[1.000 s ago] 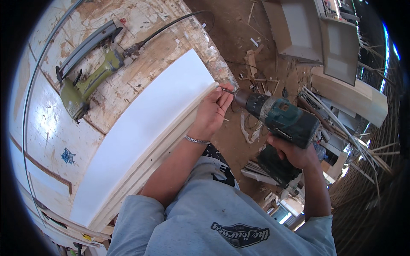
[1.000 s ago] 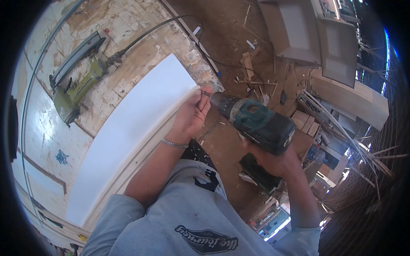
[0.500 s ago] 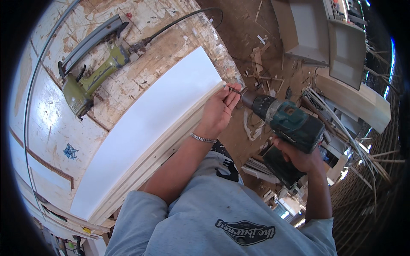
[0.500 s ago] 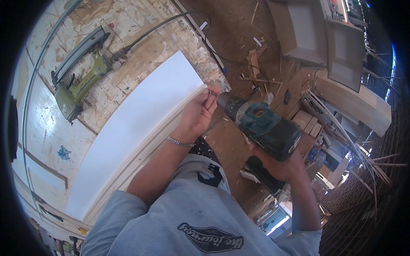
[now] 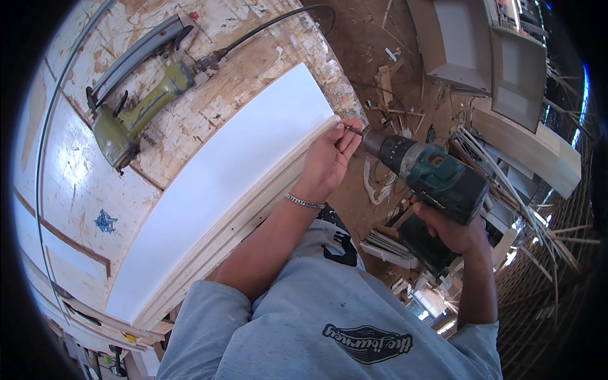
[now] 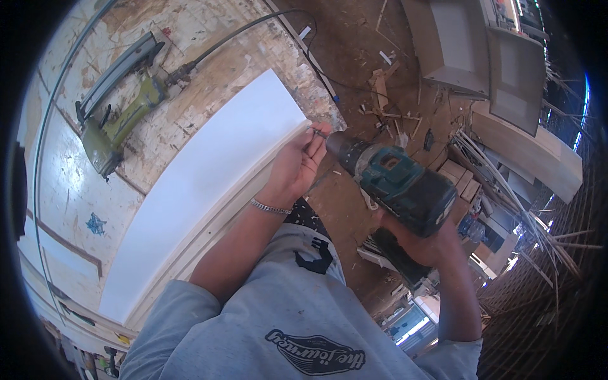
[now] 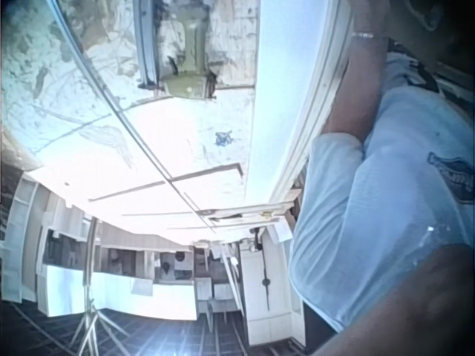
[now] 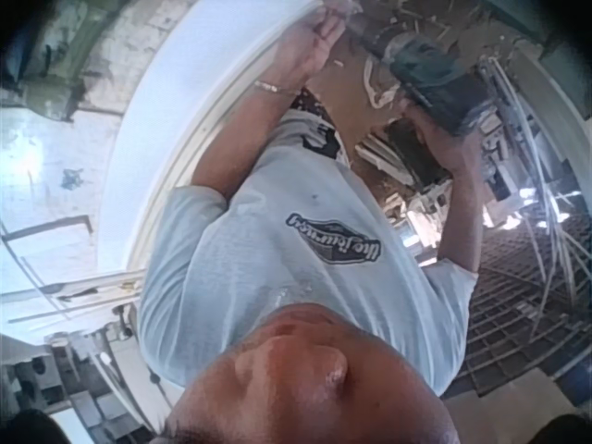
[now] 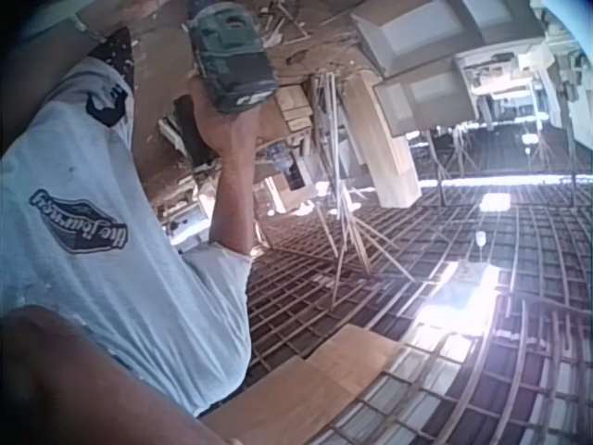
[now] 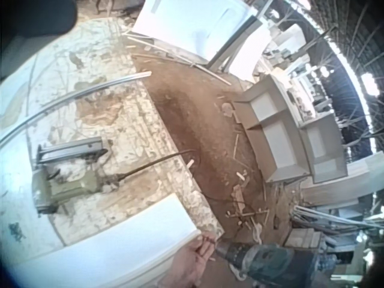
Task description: The person uses a nail gun and a power drill to assemble wooden components, picking up screws and positioning boards on a workbench.
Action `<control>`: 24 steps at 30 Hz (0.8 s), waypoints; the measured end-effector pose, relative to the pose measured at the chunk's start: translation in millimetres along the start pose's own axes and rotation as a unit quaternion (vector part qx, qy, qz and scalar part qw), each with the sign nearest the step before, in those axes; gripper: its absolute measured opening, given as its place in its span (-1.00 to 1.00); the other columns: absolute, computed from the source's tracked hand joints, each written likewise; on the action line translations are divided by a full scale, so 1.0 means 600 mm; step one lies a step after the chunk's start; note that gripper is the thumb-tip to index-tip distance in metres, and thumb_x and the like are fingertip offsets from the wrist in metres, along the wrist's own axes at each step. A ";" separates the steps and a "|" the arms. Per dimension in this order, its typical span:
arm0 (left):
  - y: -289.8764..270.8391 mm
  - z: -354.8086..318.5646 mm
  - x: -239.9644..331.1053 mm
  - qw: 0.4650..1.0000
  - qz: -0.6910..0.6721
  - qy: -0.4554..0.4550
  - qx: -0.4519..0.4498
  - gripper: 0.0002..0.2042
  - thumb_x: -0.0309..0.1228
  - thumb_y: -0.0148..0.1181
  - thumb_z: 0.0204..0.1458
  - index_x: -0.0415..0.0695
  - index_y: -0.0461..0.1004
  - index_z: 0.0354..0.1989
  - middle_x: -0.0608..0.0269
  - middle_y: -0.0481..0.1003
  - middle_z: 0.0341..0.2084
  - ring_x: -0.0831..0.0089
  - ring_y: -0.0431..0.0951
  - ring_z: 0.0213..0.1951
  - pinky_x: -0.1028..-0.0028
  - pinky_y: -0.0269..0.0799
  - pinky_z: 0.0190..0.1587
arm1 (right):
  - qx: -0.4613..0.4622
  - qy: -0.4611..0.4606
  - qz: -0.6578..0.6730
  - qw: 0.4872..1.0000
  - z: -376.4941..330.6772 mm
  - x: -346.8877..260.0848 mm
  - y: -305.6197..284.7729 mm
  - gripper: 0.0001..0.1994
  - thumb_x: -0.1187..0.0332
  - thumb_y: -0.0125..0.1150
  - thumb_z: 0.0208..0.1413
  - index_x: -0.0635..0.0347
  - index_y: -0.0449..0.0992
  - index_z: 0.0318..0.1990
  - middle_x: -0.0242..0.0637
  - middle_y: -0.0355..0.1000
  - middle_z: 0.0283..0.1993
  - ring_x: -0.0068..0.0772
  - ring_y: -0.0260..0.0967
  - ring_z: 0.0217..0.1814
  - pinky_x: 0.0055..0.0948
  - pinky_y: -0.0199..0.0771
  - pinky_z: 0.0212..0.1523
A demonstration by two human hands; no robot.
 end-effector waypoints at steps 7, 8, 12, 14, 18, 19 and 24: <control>-0.001 0.009 -0.003 0.999 -0.037 -0.029 -0.011 -0.78 -0.47 -0.22 0.36 -0.28 0.34 0.01 0.04 0.51 0.00 0.31 0.51 0.12 0.38 0.44 0.21 | -0.015 0.022 -0.049 0.998 0.005 0.004 -0.004 -0.64 0.13 0.33 0.09 0.09 0.55 -0.02 -0.18 0.54 -0.07 -0.16 0.50 -0.03 -0.24 0.47 0.00; -0.001 0.010 -0.004 0.999 -0.043 -0.028 -0.010 -0.77 -0.45 -0.22 0.37 -0.30 0.33 0.02 0.02 0.50 0.01 0.29 0.51 0.12 0.38 0.44 0.22 | -0.015 0.028 -0.052 0.998 0.005 0.004 -0.004 -0.64 0.13 0.33 0.09 0.08 0.55 -0.02 -0.18 0.54 -0.07 -0.16 0.50 -0.03 -0.23 0.47 0.00; -0.004 0.010 -0.005 0.999 -0.035 -0.018 0.001 -0.77 -0.45 -0.22 0.37 -0.31 0.31 0.04 -0.01 0.48 0.03 0.25 0.51 0.14 0.35 0.47 0.21 | -0.007 0.019 -0.065 0.998 0.003 0.001 -0.003 -0.65 0.13 0.32 0.10 0.08 0.56 -0.02 -0.17 0.54 -0.04 -0.17 0.50 0.00 -0.24 0.46 0.02; -0.005 0.010 -0.007 0.999 -0.038 -0.016 0.001 -0.76 -0.45 -0.22 0.37 -0.31 0.31 0.04 -0.02 0.48 0.04 0.25 0.51 0.13 0.36 0.47 0.20 | 0.012 -0.004 -0.044 0.999 0.000 0.002 0.000 -0.71 0.22 0.32 0.09 0.13 0.57 -0.08 -0.26 0.50 -0.20 -0.33 0.43 -0.21 -0.34 0.39 -0.18; -0.005 0.009 -0.007 0.999 -0.025 -0.020 -0.004 -0.76 -0.44 -0.24 0.37 -0.27 0.33 0.04 0.02 0.49 0.06 0.33 0.52 0.12 0.42 0.48 0.16 | 0.045 -0.031 0.026 0.998 0.000 0.014 0.010 -0.84 0.43 0.30 0.06 0.24 0.58 -0.20 -0.44 0.43 -0.51 -0.66 0.26 -0.63 -0.55 0.25 -0.60; -0.005 0.008 -0.006 1.000 -0.017 -0.022 -0.002 -0.76 -0.44 -0.24 0.37 -0.26 0.34 0.04 0.04 0.49 0.06 0.35 0.53 0.11 0.44 0.48 0.15 | 0.044 -0.030 0.034 0.998 0.000 0.016 0.010 -0.84 0.43 0.30 0.06 0.25 0.58 -0.20 -0.43 0.43 -0.51 -0.66 0.26 -0.63 -0.56 0.25 -0.60; -0.003 0.007 -0.007 1.000 -0.002 -0.023 0.002 -0.76 -0.44 -0.25 0.38 -0.23 0.35 0.03 0.09 0.51 0.05 0.42 0.54 0.10 0.49 0.49 0.10 | 0.045 -0.024 0.045 0.998 0.002 0.027 0.010 -0.84 0.45 0.29 0.06 0.25 0.58 -0.19 -0.42 0.44 -0.48 -0.66 0.25 -0.63 -0.56 0.24 -0.61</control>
Point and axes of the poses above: each hand's wrist, its own z-axis towards the middle knuckle, its own y-axis out of the palm, x = y × z, the point moved 4 cm from there along z, towards the middle knuckle
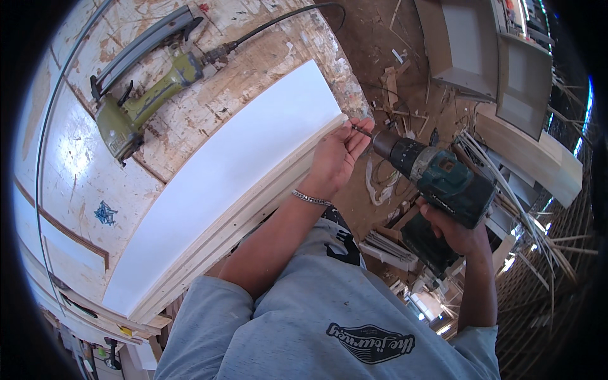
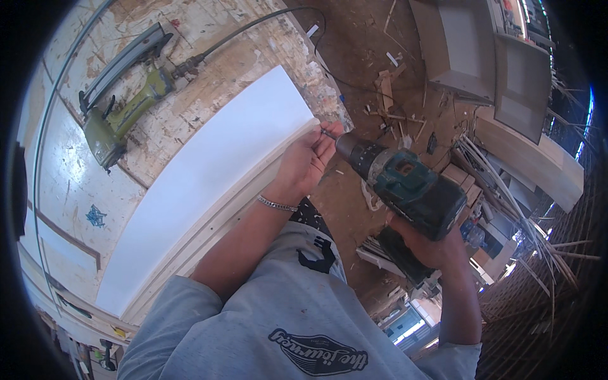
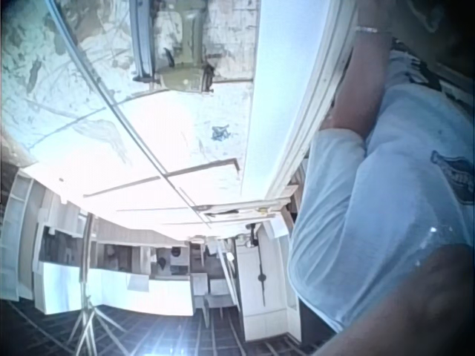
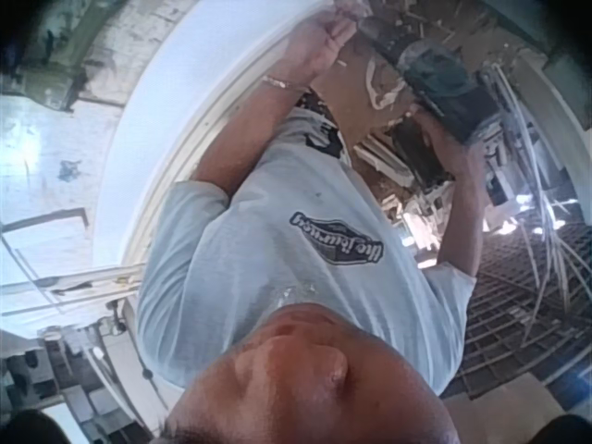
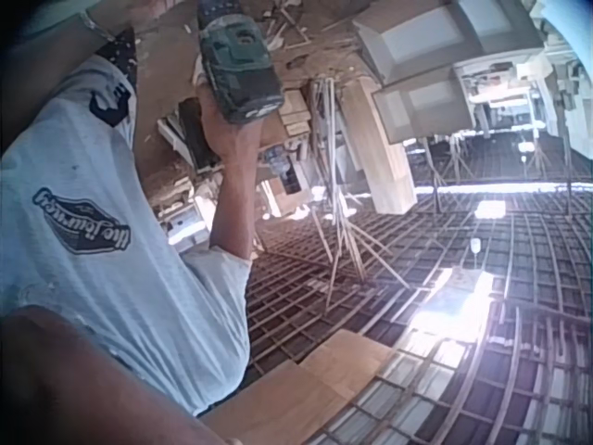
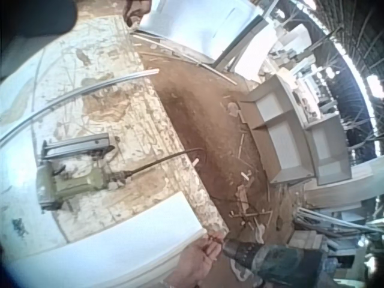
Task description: The person uses a nail gun and a power drill to assemble wooden components, picking up screws and positioning boards on a workbench.
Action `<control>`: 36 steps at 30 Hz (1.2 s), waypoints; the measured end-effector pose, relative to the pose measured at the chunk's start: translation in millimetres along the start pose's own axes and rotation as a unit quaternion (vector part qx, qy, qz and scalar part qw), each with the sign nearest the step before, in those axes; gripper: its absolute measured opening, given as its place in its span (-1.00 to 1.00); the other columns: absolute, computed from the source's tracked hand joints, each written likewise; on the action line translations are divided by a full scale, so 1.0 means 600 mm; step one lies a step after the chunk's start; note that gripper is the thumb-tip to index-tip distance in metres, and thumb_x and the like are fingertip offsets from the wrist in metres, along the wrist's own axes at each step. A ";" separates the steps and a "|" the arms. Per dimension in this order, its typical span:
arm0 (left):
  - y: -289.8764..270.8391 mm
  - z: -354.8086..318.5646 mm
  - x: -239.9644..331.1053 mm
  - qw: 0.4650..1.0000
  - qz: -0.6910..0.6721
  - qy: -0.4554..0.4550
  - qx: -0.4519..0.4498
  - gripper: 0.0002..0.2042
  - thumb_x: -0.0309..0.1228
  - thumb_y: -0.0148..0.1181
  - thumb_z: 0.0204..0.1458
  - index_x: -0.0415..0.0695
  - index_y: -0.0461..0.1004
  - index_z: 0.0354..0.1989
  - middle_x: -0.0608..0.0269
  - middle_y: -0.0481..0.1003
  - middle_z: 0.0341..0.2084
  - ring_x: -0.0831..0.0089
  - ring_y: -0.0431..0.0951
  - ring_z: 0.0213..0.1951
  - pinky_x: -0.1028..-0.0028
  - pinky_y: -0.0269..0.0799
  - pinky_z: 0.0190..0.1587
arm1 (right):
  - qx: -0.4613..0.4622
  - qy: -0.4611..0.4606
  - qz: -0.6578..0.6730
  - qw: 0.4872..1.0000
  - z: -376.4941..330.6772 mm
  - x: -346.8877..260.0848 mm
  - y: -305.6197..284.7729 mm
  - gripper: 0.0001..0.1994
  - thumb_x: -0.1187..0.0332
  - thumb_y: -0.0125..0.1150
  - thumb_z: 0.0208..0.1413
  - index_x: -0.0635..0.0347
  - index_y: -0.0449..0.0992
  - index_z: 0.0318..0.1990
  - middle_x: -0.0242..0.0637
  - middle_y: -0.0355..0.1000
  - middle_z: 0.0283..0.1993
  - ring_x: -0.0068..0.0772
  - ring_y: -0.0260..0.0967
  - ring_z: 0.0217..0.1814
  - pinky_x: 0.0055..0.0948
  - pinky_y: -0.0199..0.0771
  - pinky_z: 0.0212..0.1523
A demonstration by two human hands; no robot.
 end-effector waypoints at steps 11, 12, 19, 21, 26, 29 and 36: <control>0.000 0.002 -0.001 1.000 0.005 0.005 0.001 -0.78 -0.44 -0.22 0.37 -0.25 0.34 0.01 0.04 0.52 0.01 0.40 0.55 0.06 0.49 0.51 0.09 | -0.010 -0.031 -0.031 0.999 0.001 0.000 0.001 -0.81 0.38 0.31 0.08 0.22 0.55 -0.17 -0.47 0.41 -0.52 -0.68 0.24 -0.64 -0.56 0.23 -0.60; -0.001 0.003 -0.001 1.000 0.003 0.009 0.004 -0.77 -0.44 -0.25 0.38 -0.25 0.35 0.01 0.05 0.53 -0.01 0.38 0.56 0.05 0.48 0.52 0.07 | -0.013 -0.034 -0.042 0.998 0.001 0.004 0.001 -0.81 0.37 0.31 0.08 0.22 0.55 -0.18 -0.47 0.41 -0.52 -0.68 0.24 -0.64 -0.56 0.23 -0.59; 0.000 0.008 -0.001 1.000 -0.017 0.008 0.009 -0.76 -0.42 -0.28 0.38 -0.21 0.36 -0.06 0.07 0.55 -0.04 0.36 0.57 0.05 0.47 0.52 0.03 | -0.061 0.069 -0.127 0.988 0.005 -0.003 -0.008 -0.60 0.09 0.33 0.09 0.07 0.54 0.02 -0.16 0.54 -0.01 -0.15 0.49 0.02 -0.23 0.46 0.07; 0.001 0.005 0.000 1.000 -0.022 0.004 0.009 -0.77 -0.42 -0.28 0.38 -0.21 0.36 -0.07 0.07 0.55 -0.04 0.36 0.57 0.05 0.47 0.51 0.03 | -0.060 0.071 -0.121 0.988 0.006 -0.002 -0.005 -0.60 0.08 0.33 0.09 0.07 0.55 0.02 -0.16 0.54 -0.01 -0.15 0.49 0.03 -0.24 0.45 0.06; 0.000 0.004 0.002 1.000 -0.021 -0.001 0.002 -0.75 -0.42 -0.30 0.37 -0.21 0.36 -0.06 0.06 0.55 -0.04 0.35 0.56 0.08 0.45 0.51 0.05 | -0.056 0.050 -0.112 0.991 0.001 0.007 -0.001 -0.59 0.07 0.33 0.09 0.08 0.55 0.01 -0.16 0.54 -0.01 -0.14 0.49 0.03 -0.24 0.45 0.05; 0.002 -0.003 0.005 1.000 -0.026 -0.010 0.000 -0.75 -0.44 -0.28 0.36 -0.29 0.34 -0.01 -0.07 0.49 0.03 0.23 0.55 0.07 0.38 0.49 0.13 | -0.027 -0.032 -0.129 0.991 0.005 0.006 0.000 -0.66 0.12 0.33 0.08 0.10 0.56 -0.07 -0.26 0.49 -0.21 -0.28 0.44 -0.18 -0.31 0.40 -0.13; -0.007 -0.100 0.031 0.925 0.367 0.072 0.058 -0.74 -0.32 -0.09 0.33 -0.28 0.43 -0.10 0.09 0.56 -0.19 0.36 0.57 -0.21 0.38 0.50 -0.10 | 0.025 -0.098 -0.146 0.984 0.014 -0.004 -0.011 -0.63 0.06 0.33 0.03 0.09 0.58 -0.11 -0.29 0.51 -0.43 -0.40 0.47 -0.41 -0.33 0.46 -0.31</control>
Point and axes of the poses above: each hand's wrist, its own z-axis towards the middle knuckle, its own y-axis out of the palm, x = y × z, the point moved 4 cm from there along z, towards the middle knuckle
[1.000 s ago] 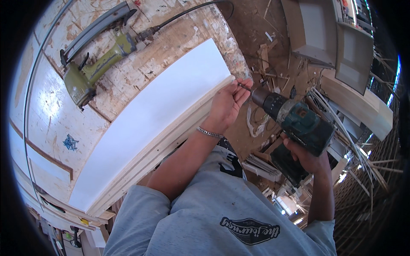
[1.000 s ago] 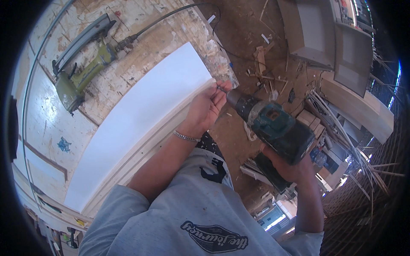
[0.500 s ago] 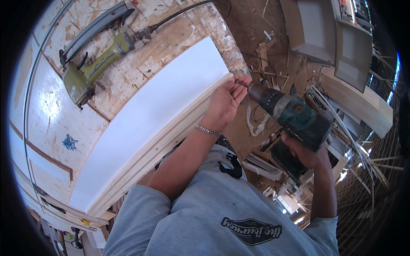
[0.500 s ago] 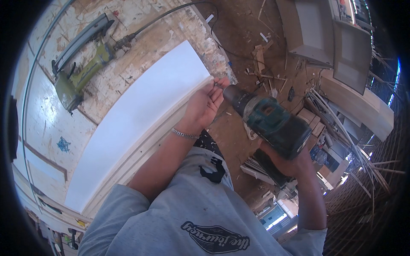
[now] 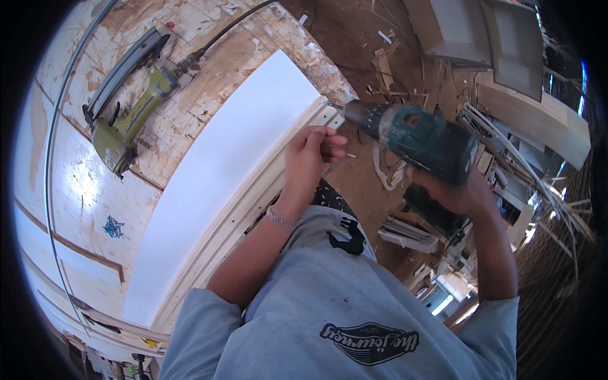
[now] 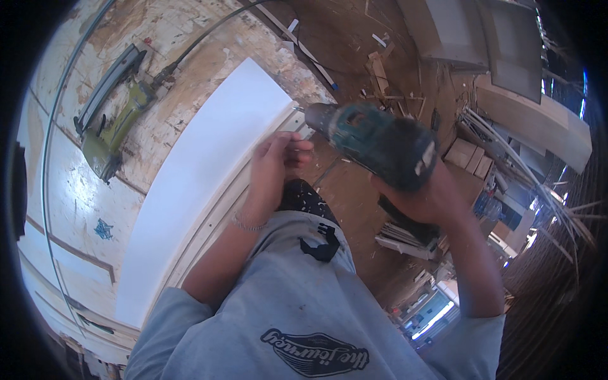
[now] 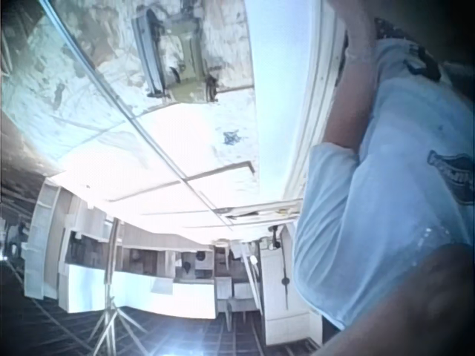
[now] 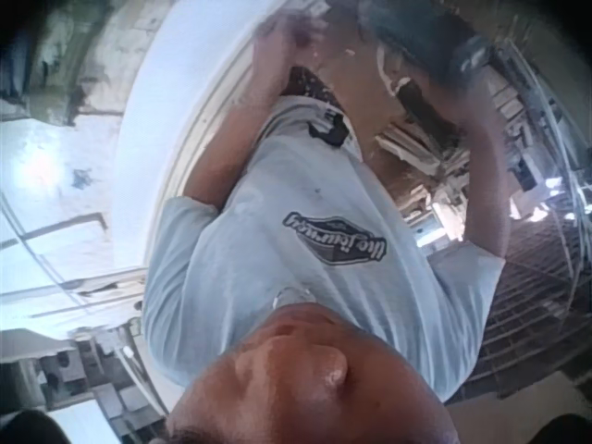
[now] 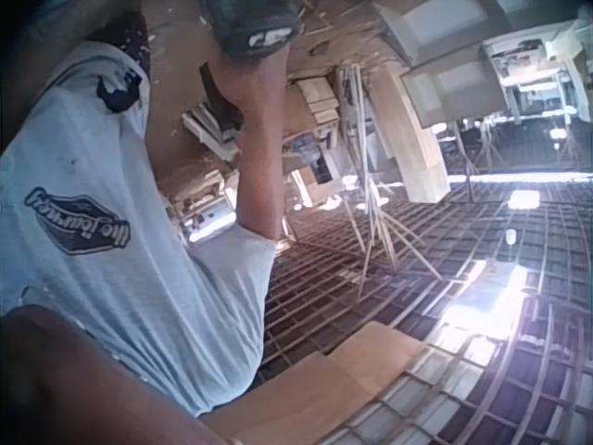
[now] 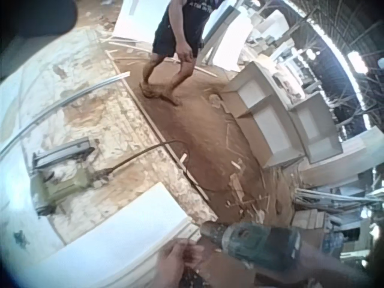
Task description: The person uses a nail gun and a power drill to assemble wooden components, picking up screws and positioning boards on a workbench.
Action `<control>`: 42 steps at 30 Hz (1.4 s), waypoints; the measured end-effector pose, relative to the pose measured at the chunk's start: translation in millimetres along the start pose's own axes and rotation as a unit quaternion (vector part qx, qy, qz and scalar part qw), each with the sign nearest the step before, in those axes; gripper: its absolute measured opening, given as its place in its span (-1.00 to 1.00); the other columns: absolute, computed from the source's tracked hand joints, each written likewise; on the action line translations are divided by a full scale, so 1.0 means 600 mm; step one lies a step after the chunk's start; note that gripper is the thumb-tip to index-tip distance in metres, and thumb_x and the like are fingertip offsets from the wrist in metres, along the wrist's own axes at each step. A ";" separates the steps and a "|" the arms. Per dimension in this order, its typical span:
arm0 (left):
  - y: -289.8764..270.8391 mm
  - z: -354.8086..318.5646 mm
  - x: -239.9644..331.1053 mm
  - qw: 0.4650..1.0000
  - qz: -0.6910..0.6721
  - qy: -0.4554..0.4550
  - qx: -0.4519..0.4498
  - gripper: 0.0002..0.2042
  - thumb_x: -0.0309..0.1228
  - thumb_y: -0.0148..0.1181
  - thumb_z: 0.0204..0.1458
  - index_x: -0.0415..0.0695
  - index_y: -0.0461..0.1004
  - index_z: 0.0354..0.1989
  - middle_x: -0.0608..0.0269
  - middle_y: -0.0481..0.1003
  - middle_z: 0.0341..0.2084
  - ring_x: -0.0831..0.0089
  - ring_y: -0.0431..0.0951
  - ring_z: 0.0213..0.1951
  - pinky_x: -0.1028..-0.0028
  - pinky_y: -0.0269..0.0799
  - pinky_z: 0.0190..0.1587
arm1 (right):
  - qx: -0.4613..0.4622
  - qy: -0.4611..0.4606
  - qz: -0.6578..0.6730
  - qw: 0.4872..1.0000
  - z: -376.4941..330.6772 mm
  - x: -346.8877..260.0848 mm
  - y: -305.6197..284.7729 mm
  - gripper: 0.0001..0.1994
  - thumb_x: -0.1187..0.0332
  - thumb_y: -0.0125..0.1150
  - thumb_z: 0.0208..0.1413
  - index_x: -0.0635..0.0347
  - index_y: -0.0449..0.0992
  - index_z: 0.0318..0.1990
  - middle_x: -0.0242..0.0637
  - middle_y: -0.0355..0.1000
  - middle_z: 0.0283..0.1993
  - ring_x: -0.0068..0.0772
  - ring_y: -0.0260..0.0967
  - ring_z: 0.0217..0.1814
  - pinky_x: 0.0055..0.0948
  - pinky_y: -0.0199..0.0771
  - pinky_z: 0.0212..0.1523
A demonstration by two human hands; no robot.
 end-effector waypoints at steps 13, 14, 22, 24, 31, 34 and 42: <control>-0.016 0.060 0.061 0.667 0.585 0.450 0.101 -0.87 -0.35 0.29 0.05 -0.06 0.65 -0.27 0.29 0.55 -0.35 0.25 0.48 -0.18 0.28 0.26 -0.01 | -0.087 0.064 0.079 0.991 0.021 0.006 -0.011 -0.54 0.26 0.31 -0.01 0.17 0.43 0.08 -0.06 0.48 -0.08 -0.07 0.43 -0.03 -0.21 0.42 0.06; -0.018 0.060 0.061 0.667 0.582 0.453 0.104 -0.88 -0.35 0.29 0.05 -0.05 0.66 -0.28 0.31 0.55 -0.35 0.26 0.47 -0.19 0.28 0.25 -0.02 | -0.092 0.067 0.074 0.991 0.022 0.007 -0.010 -0.53 0.26 0.31 -0.02 0.16 0.43 0.08 -0.06 0.48 -0.08 -0.07 0.43 -0.04 -0.21 0.43 0.05; -0.006 0.060 0.055 0.649 0.603 0.435 0.159 -0.94 -0.34 0.28 0.03 0.01 0.64 -0.37 0.32 0.55 -0.38 0.27 0.46 -0.21 0.27 0.18 -0.09 | -0.042 -0.041 0.071 0.996 0.023 0.021 -0.001 -0.53 0.28 0.28 -0.01 0.17 0.42 0.09 -0.01 0.49 -0.09 -0.06 0.45 -0.08 -0.19 0.44 0.00; -0.006 0.060 0.052 0.644 0.607 0.434 0.172 -0.94 -0.33 0.28 0.03 0.03 0.64 -0.37 0.33 0.55 -0.38 0.27 0.46 -0.21 0.27 0.17 -0.08 | -0.028 -0.061 0.064 0.996 0.025 0.017 -0.002 -0.54 0.28 0.27 -0.02 0.19 0.42 0.08 -0.02 0.50 -0.13 -0.09 0.46 -0.11 -0.20 0.45 -0.02; -0.002 0.055 0.043 0.642 0.597 0.437 0.202 -0.92 -0.33 0.26 0.05 0.01 0.65 -0.36 0.33 0.55 -0.37 0.30 0.44 -0.17 0.26 0.17 -0.06 | -0.034 -0.052 0.061 0.996 0.031 0.004 -0.003 -0.69 0.32 0.23 -0.04 0.29 0.49 -0.14 -0.12 0.51 -0.38 -0.24 0.48 -0.33 -0.25 0.48 -0.18; -0.005 0.056 0.039 0.635 0.600 0.438 0.210 -0.91 -0.32 0.25 0.06 0.01 0.64 -0.35 0.33 0.54 -0.36 0.30 0.43 -0.16 0.26 0.17 -0.05 | -0.041 -0.058 0.052 0.996 0.035 -0.001 -0.005 -0.71 0.31 0.21 -0.03 0.29 0.51 -0.17 -0.13 0.52 -0.39 -0.24 0.48 -0.34 -0.25 0.49 -0.20; -0.002 0.053 0.039 0.630 0.603 0.442 0.211 -0.92 -0.35 0.24 0.06 -0.01 0.63 -0.35 0.33 0.55 -0.34 0.29 0.44 -0.17 0.26 0.18 -0.06 | -0.045 -0.101 0.040 0.993 0.049 0.011 -0.003 -0.71 0.32 0.21 -0.02 0.30 0.51 -0.15 -0.14 0.54 -0.36 -0.25 0.50 -0.31 -0.27 0.50 -0.20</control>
Point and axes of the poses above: each hand's wrist, its own z-axis towards the middle knuckle, its own y-axis out of the palm, x = y × z, the point moved 4 cm from there along z, towards the middle knuckle
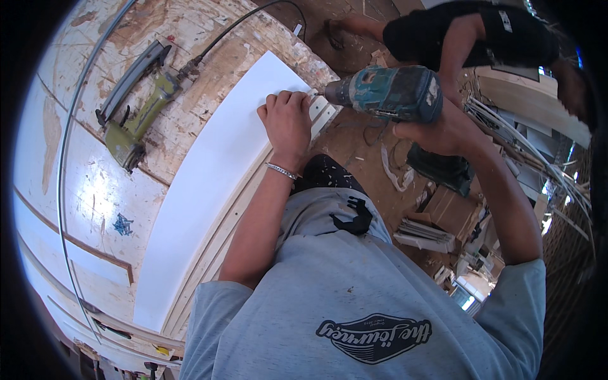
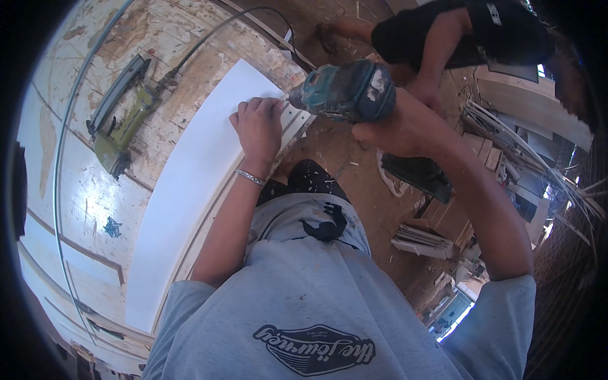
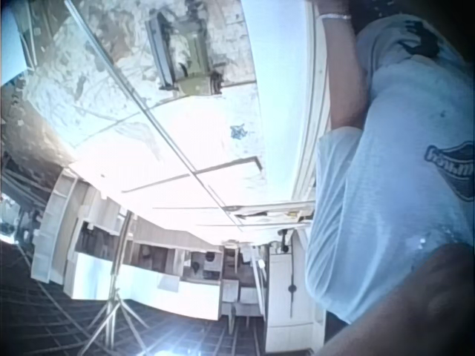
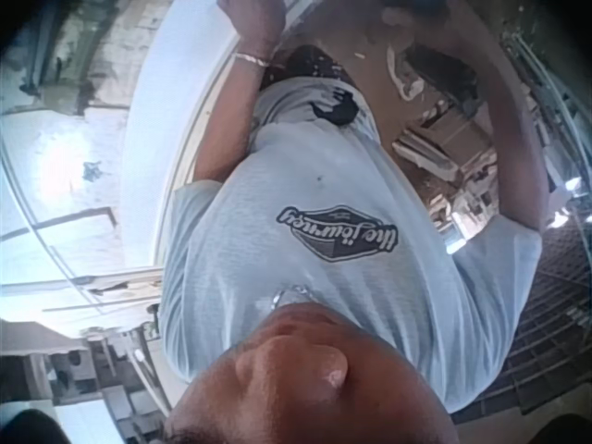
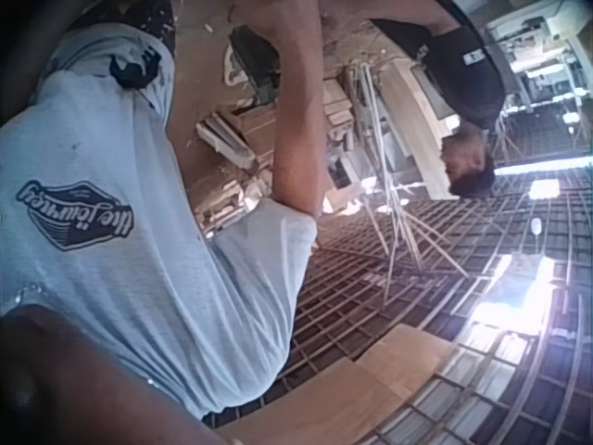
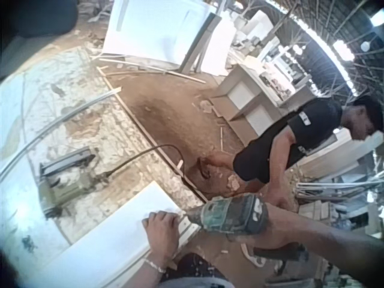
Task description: The person uses a nail gun and a power drill to assemble wooden components, picking up screws and positioning boards on a workbench.
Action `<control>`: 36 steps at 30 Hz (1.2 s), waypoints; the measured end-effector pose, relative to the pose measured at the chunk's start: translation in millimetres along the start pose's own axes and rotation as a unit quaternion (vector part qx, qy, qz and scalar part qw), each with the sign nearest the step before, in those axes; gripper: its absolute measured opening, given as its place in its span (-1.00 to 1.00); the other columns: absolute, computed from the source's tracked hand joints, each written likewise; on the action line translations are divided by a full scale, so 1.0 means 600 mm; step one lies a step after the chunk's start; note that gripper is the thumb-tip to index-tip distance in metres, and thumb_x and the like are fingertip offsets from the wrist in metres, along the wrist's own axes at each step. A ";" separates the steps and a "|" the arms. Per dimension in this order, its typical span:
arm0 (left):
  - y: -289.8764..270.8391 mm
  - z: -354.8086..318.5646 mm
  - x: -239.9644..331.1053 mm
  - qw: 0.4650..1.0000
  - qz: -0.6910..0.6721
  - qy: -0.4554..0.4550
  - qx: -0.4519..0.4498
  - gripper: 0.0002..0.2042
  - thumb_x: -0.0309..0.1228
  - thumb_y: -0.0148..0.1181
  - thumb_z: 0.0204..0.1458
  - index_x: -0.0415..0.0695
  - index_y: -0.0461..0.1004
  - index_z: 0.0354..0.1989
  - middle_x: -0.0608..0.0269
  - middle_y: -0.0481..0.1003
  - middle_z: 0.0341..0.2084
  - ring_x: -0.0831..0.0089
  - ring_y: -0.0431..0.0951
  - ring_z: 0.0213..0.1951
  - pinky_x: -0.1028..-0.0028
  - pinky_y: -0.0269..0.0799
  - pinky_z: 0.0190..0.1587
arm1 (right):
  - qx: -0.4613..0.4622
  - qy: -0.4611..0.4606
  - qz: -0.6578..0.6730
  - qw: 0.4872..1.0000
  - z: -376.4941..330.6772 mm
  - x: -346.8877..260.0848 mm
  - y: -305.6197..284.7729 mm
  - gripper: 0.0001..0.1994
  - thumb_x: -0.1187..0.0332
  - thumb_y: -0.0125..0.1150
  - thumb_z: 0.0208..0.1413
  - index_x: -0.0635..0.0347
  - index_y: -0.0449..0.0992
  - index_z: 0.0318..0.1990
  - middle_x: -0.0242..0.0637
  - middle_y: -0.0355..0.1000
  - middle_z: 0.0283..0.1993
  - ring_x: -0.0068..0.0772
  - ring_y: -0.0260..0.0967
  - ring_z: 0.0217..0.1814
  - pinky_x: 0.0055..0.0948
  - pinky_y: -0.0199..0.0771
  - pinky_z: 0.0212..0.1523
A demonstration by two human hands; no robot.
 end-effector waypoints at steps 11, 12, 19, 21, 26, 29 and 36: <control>-0.001 -0.001 -0.001 1.000 -0.015 0.007 0.013 -0.92 -0.35 0.25 0.06 -0.04 0.61 -0.35 0.32 0.53 -0.34 0.28 0.44 -0.16 0.26 0.17 -0.05 | 0.021 0.009 0.035 0.999 0.000 -0.006 0.002 -0.72 0.34 0.22 -0.04 0.32 0.50 -0.19 -0.13 0.53 -0.37 -0.26 0.49 -0.31 -0.26 0.49 -0.19; -0.001 -0.001 -0.001 1.000 -0.017 0.008 0.015 -0.92 -0.36 0.25 0.06 -0.04 0.61 -0.35 0.32 0.53 -0.34 0.28 0.44 -0.16 0.25 0.18 -0.05 | 0.017 0.011 0.025 0.999 0.002 -0.005 0.003 -0.72 0.34 0.22 -0.04 0.31 0.50 -0.18 -0.13 0.53 -0.37 -0.25 0.49 -0.31 -0.25 0.49 -0.19; 0.001 -0.001 -0.003 1.000 -0.015 0.006 0.005 -0.92 -0.35 0.24 0.07 -0.04 0.61 -0.34 0.32 0.52 -0.34 0.29 0.43 -0.16 0.26 0.18 -0.05 | -0.034 0.121 0.036 0.991 0.002 -0.035 -0.007 -0.69 0.33 0.22 -0.04 0.26 0.51 -0.13 -0.08 0.53 -0.29 -0.20 0.49 -0.25 -0.23 0.47 -0.14; 0.001 -0.001 -0.003 1.000 -0.013 0.004 0.002 -0.91 -0.34 0.22 0.08 -0.04 0.61 -0.35 0.32 0.51 -0.35 0.30 0.41 -0.16 0.27 0.19 -0.03 | -0.044 0.146 0.041 0.987 0.001 -0.036 -0.006 -0.69 0.34 0.22 -0.04 0.27 0.51 -0.12 -0.07 0.53 -0.27 -0.20 0.49 -0.22 -0.23 0.47 -0.14; -0.001 0.000 0.000 1.000 -0.020 0.008 -0.001 -0.92 -0.34 0.23 0.07 -0.03 0.60 -0.34 0.32 0.51 -0.35 0.29 0.42 -0.16 0.27 0.19 -0.05 | 0.021 0.049 0.020 0.998 -0.001 -0.011 0.007 -0.68 0.35 0.23 -0.04 0.28 0.51 -0.11 -0.10 0.53 -0.27 -0.22 0.49 -0.22 -0.26 0.48 -0.13; 0.001 -0.001 -0.002 1.000 -0.009 0.010 0.004 -0.92 -0.34 0.24 0.07 -0.02 0.60 -0.34 0.32 0.51 -0.35 0.29 0.43 -0.17 0.27 0.19 -0.06 | -0.067 0.157 0.038 0.985 0.003 -0.015 0.002 -0.67 0.35 0.25 -0.04 0.27 0.50 -0.09 -0.11 0.54 -0.27 -0.24 0.49 -0.24 -0.27 0.48 -0.12; -0.001 -0.002 0.000 1.000 -0.020 0.009 0.011 -0.92 -0.34 0.23 0.08 -0.03 0.59 -0.34 0.33 0.51 -0.35 0.28 0.43 -0.17 0.27 0.19 -0.07 | -0.001 0.051 0.020 0.998 0.002 -0.002 0.011 -0.67 0.34 0.26 -0.03 0.25 0.50 -0.08 -0.13 0.54 -0.29 -0.26 0.48 -0.27 -0.28 0.48 -0.12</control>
Point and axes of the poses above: each hand's wrist, its own z-axis towards the middle knuckle, its own y-axis out of the palm, x = y × z, the point moved 4 cm from there along z, towards the middle knuckle
